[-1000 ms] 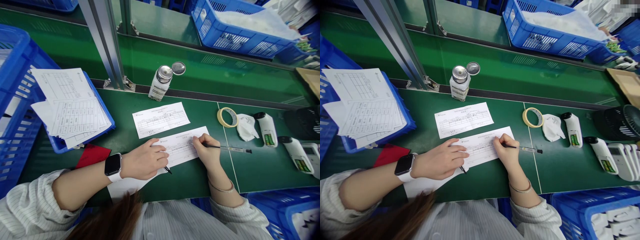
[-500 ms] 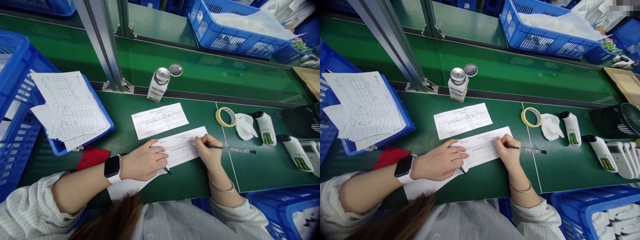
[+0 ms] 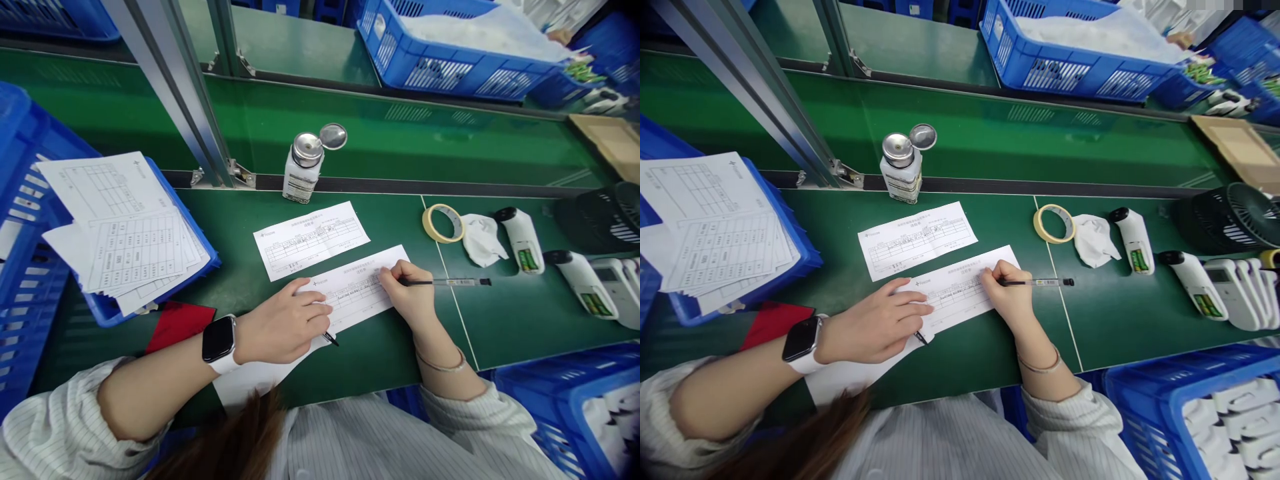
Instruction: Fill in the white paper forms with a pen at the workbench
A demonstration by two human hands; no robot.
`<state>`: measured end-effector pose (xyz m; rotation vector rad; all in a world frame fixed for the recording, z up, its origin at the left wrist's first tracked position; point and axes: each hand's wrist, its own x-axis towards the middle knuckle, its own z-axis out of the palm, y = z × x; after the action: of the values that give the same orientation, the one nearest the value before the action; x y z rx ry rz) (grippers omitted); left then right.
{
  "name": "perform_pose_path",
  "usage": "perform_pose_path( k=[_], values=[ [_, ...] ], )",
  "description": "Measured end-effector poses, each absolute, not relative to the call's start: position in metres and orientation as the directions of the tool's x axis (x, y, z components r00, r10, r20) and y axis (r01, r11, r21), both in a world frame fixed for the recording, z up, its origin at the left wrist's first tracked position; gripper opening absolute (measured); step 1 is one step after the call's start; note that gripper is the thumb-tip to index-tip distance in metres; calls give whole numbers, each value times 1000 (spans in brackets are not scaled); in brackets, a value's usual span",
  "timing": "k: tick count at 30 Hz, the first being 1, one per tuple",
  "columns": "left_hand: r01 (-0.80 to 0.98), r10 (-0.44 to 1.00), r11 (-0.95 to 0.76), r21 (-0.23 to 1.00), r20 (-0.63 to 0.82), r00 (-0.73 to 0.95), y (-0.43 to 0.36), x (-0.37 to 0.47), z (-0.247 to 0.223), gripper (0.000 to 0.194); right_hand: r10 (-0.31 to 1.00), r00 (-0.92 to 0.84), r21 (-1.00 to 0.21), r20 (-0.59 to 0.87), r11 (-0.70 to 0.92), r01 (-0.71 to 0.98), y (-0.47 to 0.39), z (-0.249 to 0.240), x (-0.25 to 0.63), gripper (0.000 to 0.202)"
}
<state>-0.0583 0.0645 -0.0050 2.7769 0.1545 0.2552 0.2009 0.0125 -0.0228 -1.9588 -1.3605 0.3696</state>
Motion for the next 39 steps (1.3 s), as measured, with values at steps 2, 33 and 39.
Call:
perform_pose_path(
  k=[2,33,39],
  values=[
    [73,138,-933,352,161,977,65,-58,-5,11,896,411,-685,167,-194,702,13,-23,201,35],
    [69,138,-931,358,168,976,65,-58,-5,11,873,454,-711,180,-204,673,13,-24,201,34],
    [78,145,-928,363,161,976,65,-58,-3,11,874,454,-716,172,-206,667,13,-22,200,33]
  ],
)
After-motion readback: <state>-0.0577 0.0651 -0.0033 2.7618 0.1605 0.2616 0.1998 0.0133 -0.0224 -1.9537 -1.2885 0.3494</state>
